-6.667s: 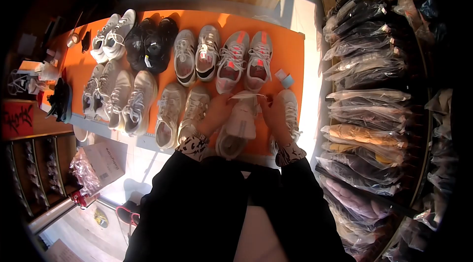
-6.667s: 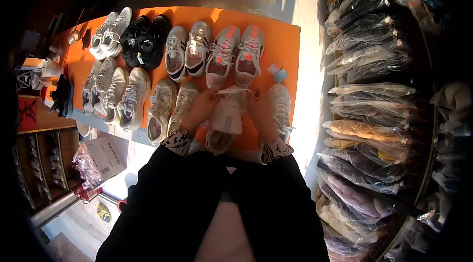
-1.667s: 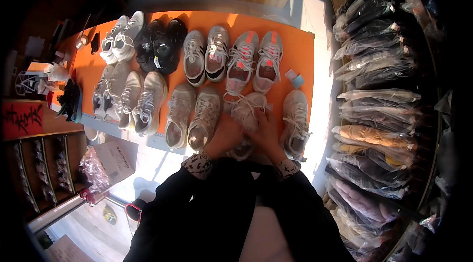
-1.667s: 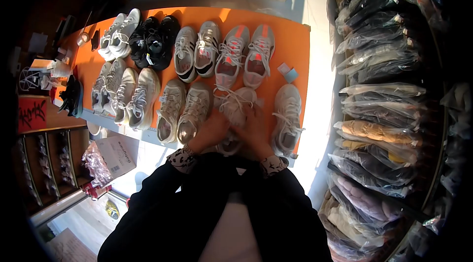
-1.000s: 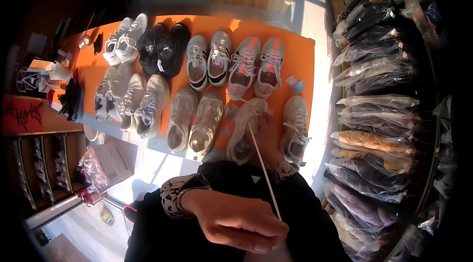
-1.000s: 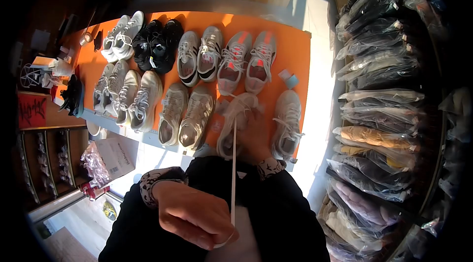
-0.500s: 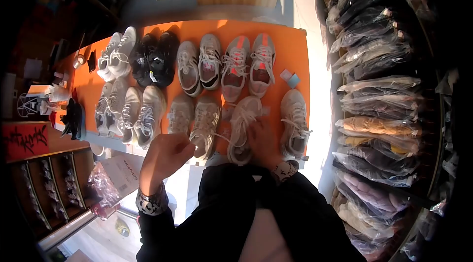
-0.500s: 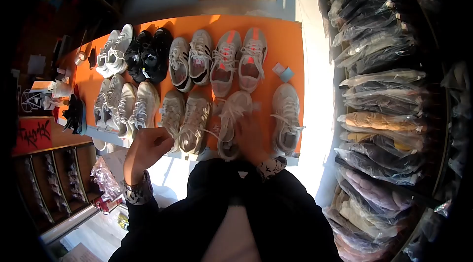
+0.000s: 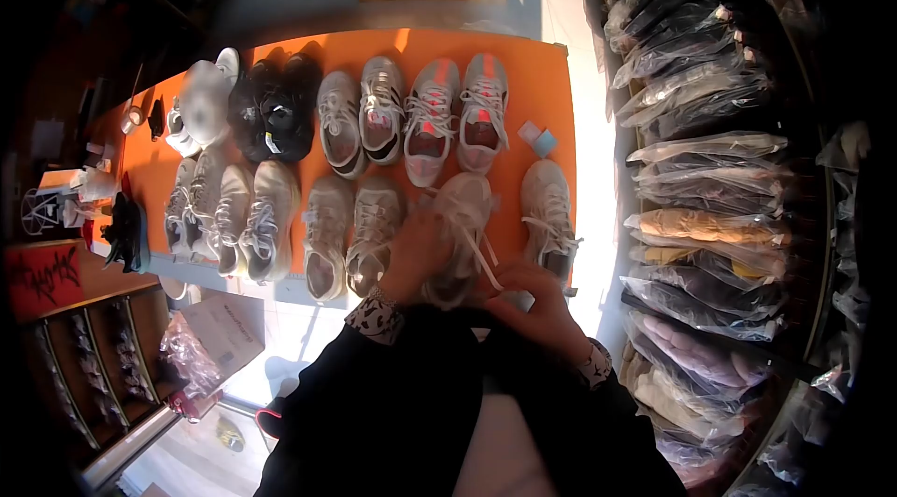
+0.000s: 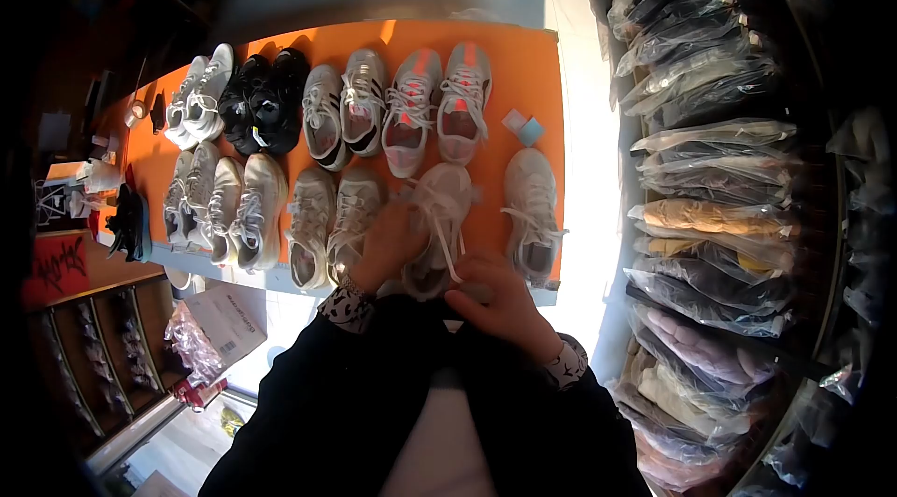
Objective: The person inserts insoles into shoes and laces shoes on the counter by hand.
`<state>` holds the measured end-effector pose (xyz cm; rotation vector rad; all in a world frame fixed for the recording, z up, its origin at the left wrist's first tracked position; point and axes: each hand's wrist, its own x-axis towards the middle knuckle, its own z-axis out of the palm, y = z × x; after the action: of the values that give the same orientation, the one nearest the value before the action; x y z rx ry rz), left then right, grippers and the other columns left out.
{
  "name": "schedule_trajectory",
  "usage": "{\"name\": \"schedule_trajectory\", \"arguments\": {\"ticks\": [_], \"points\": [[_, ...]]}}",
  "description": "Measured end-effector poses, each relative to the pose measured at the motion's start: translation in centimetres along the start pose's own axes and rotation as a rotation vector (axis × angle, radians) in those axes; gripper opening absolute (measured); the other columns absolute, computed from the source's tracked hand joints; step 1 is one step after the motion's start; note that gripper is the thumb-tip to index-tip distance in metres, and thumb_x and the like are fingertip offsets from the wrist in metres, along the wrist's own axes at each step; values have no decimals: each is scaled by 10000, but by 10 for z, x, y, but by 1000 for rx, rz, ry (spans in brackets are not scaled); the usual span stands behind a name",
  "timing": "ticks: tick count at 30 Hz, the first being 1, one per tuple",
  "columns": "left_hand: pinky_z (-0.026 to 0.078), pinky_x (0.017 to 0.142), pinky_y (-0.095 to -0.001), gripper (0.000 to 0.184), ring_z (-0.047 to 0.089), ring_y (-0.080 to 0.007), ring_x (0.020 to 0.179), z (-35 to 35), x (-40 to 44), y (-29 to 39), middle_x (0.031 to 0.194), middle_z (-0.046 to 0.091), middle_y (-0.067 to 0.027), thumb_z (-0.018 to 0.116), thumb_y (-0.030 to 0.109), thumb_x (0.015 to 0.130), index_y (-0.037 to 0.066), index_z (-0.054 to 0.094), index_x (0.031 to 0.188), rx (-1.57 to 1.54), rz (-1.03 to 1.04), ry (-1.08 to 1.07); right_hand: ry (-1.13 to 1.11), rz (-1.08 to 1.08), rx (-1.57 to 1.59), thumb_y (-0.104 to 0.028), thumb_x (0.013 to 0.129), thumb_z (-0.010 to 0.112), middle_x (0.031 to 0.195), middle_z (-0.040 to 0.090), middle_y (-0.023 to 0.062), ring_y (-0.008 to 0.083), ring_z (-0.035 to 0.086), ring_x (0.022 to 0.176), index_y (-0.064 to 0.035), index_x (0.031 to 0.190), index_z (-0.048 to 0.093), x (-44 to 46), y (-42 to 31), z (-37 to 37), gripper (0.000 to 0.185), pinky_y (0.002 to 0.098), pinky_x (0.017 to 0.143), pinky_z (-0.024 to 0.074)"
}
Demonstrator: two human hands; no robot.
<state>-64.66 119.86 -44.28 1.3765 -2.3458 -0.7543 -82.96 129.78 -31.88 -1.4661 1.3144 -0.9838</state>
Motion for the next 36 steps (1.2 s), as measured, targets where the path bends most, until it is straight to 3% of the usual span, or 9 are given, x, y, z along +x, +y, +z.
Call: {"name": "schedule_trajectory", "arguments": {"ticks": [3, 8, 11, 15, 20, 23, 26, 29, 36], "points": [[490, 833, -441, 338, 583, -354, 992, -2, 6, 5, 1047, 585, -143, 629, 198, 778, 71, 585, 1088, -174, -202, -61, 115, 82, -96, -19, 801, 678, 946, 602, 77, 173, 590, 847, -14, 883, 615, 3, 8, -12, 104, 287, 742, 463], [494, 793, -464, 251, 578, -369, 961, 1, 15, 6, 1051, 565, -165, 570, 92, 803, 102, 582, 1054, -161, 61, -5, 431, 21, -119, 36, 854, 626, 936, 599, 35, 89, 575, 806, -16, 956, 597, 37, 36, -24, 119, 208, 696, 451], [493, 782, -464, 224, 575, -364, 961, 0, 24, 10, 1058, 555, -156, 587, 81, 807, 105, 583, 1030, -117, -127, -124, 425, 166, 127, 26, 874, 615, 951, 609, 35, 105, 590, 815, -14, 992, 608, 54, 42, -25, 125, 217, 745, 473], [491, 759, -464, 192, 585, -365, 919, 8, 23, 6, 1013, 564, -142, 609, 99, 805, 95, 586, 996, -212, -10, 38, 370, 87, 249, 21, 882, 607, 1033, 604, 67, 131, 595, 904, -12, 1042, 613, 62, 51, -25, 163, 245, 799, 491], [491, 718, -441, 138, 593, -355, 890, 14, 17, 12, 958, 550, -161, 634, 108, 799, 57, 586, 917, -386, -209, 112, 658, 86, -181, -37, 860, 647, 1120, 555, 113, 189, 573, 998, -16, 1082, 613, 61, 64, -14, 225, 285, 787, 500], [488, 740, -406, 171, 592, -302, 917, 8, 17, 19, 970, 576, -114, 694, 180, 784, 55, 611, 865, -178, -42, 160, 769, 156, -454, -81, 840, 669, 1014, 585, 109, 203, 592, 872, -26, 1024, 639, 54, 82, -4, 194, 303, 707, 489], [494, 750, -400, 200, 585, -296, 957, 17, 10, 21, 1016, 565, -98, 724, 205, 764, 78, 634, 889, -201, -35, 180, 434, 259, -358, -103, 836, 660, 908, 604, 121, 222, 591, 751, -20, 932, 649, 43, 86, 11, 127, 320, 644, 465], [467, 834, -421, 164, 554, -343, 995, 11, 8, 32, 1051, 560, -179, 678, 134, 777, 50, 662, 917, -251, -90, 134, 457, 133, -391, -120, 837, 643, 827, 608, 130, 241, 595, 692, -11, 873, 640, 43, 105, 40, 115, 320, 642, 470], [490, 819, -387, 109, 580, -304, 988, 20, 9, 18, 1037, 577, -114, 721, 167, 762, 114, 698, 855, -239, -87, 125, 459, 365, -156, -163, 875, 598, 897, 640, 182, 324, 629, 806, -4, 939, 603, 53, 128, 50, 171, 395, 716, 488]]}}
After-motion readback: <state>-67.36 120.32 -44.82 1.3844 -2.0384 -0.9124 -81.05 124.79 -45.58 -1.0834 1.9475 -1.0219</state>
